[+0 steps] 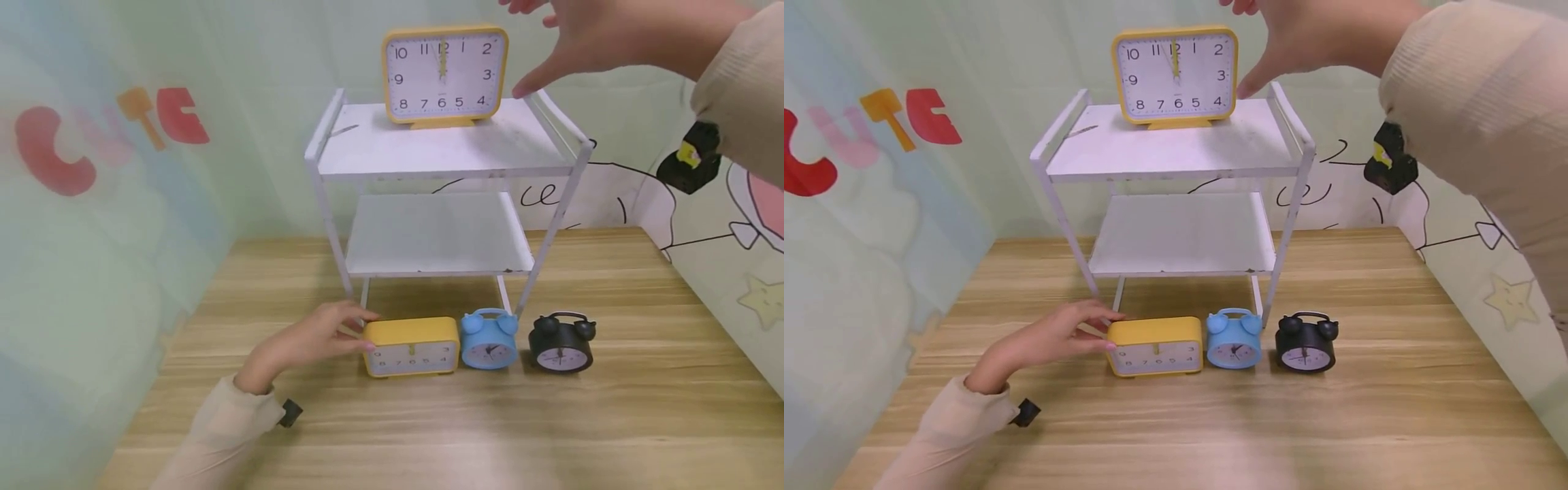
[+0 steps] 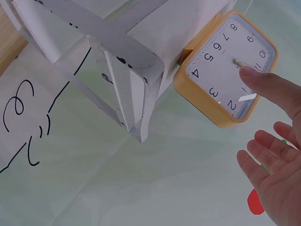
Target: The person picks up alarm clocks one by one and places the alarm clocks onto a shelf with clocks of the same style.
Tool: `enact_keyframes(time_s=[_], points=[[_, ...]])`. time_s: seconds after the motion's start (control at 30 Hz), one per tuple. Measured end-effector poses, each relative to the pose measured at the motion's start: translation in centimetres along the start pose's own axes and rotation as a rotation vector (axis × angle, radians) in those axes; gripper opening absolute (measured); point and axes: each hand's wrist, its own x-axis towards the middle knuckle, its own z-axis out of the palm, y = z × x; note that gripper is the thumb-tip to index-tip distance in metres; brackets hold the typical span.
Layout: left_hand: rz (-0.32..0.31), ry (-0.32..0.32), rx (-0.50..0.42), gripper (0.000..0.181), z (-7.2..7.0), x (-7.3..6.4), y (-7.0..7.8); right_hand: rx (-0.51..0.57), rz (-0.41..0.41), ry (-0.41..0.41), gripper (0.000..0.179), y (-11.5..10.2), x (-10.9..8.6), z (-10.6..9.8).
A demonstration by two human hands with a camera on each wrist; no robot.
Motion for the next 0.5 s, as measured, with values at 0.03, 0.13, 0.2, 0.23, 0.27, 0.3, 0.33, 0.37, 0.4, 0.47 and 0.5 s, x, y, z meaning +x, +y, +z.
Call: enact_keyframes(time_s=[0.03, 0.13, 0.2, 0.23, 0.27, 0.3, 0.33, 0.37, 0.4, 0.47, 0.5], points=[[-0.006, -0.001, -0.016, 0.047, 0.0, 0.0, -0.2, 0.002, -0.001, 0.004, 0.103, 0.0, 0.0, 0.0], [-0.016, -0.002, -0.063, 0.046, 0.2, -0.1, -0.6, 0.015, -0.002, 0.02, 0.103, 0.2, -0.4, 0.0], [-0.018, 0.001, -0.085, 0.046, 0.3, -0.1, -0.8, 0.022, 0.008, 0.035, 0.104, 0.3, -0.7, -0.1], [-0.019, 0.003, -0.09, 0.046, 0.4, -0.1, -0.9, 0.029, 0.023, 0.04, 0.104, 0.3, -0.9, -0.2], [-0.014, 0.007, -0.093, 0.045, 0.4, 0.0, -0.9, 0.036, 0.035, 0.047, 0.103, 0.3, -1.2, -0.3], [-0.012, 0.01, -0.099, 0.045, 0.4, 0.0, -1.0, 0.038, 0.037, 0.059, 0.103, 0.3, -1.4, -0.3], [-0.009, 0.013, -0.102, 0.044, 0.5, 0.0, -1.1, 0.042, 0.039, 0.07, 0.101, 0.3, -1.7, -0.3], [-0.007, 0.017, -0.105, 0.044, 0.5, 0.1, -1.1, 0.046, 0.034, 0.081, 0.1, 0.3, -2.0, -0.3], [-0.005, 0.02, -0.107, 0.043, 0.5, 0.1, -1.1, 0.051, 0.024, 0.095, 0.098, 0.2, -2.3, -0.2], [-0.002, 0.027, -0.111, 0.042, 0.6, 0.1, -1.1, 0.063, -0.011, 0.118, 0.093, 0.1, -2.9, 0.0], [-0.002, 0.028, -0.118, 0.042, 0.7, 0.2, -1.1, 0.066, -0.029, 0.129, 0.091, 0.0, -3.3, 0.2]])
